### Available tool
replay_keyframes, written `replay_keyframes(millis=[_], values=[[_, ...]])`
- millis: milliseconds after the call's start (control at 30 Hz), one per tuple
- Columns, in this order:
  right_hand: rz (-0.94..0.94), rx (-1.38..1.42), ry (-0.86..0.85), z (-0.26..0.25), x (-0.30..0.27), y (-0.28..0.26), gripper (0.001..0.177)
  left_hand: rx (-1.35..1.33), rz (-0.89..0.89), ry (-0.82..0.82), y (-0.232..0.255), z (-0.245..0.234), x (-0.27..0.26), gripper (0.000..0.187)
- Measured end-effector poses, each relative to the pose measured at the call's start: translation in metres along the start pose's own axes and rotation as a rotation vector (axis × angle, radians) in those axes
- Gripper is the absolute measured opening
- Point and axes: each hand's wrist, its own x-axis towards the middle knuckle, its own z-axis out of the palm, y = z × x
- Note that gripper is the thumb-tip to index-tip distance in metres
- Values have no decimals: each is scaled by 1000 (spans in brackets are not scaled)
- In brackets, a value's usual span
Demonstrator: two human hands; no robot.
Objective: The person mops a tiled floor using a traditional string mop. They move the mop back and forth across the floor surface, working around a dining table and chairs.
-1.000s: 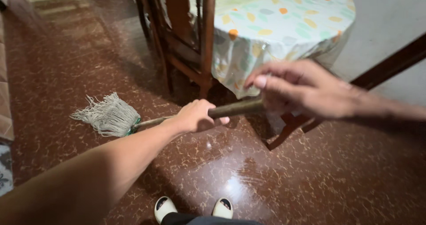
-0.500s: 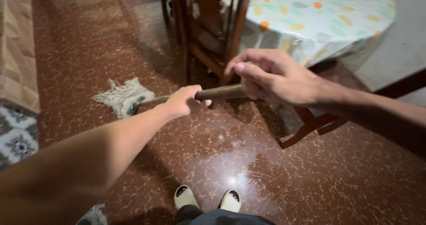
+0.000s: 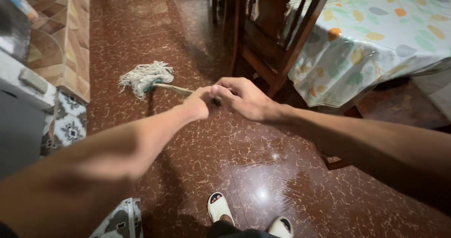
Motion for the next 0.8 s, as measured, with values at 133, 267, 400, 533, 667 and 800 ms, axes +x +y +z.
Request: replay_keyframes(millis=[133, 267, 400, 533, 667, 800], values=[[53, 12, -13, -11, -37, 2, 35, 79, -26, -29, 27, 5, -26, 23], [69, 54, -65, -39, -104, -2, 35, 145, -79, -66, 74, 33, -38, 17], [134, -41, -106, -76, -178, 10, 34, 54, 27, -53, 122, 77, -42, 19], [-36, 67, -139, -118, -264, 31, 34, 119, -327, -151, 203, 132, -50, 29], [165, -255, -29, -175, -349, 21, 35, 13, -72, -152, 302, 171, -52, 20], [151, -260, 195, -243, -396, -1, 35, -166, -162, -213, 382, 198, -32, 31]])
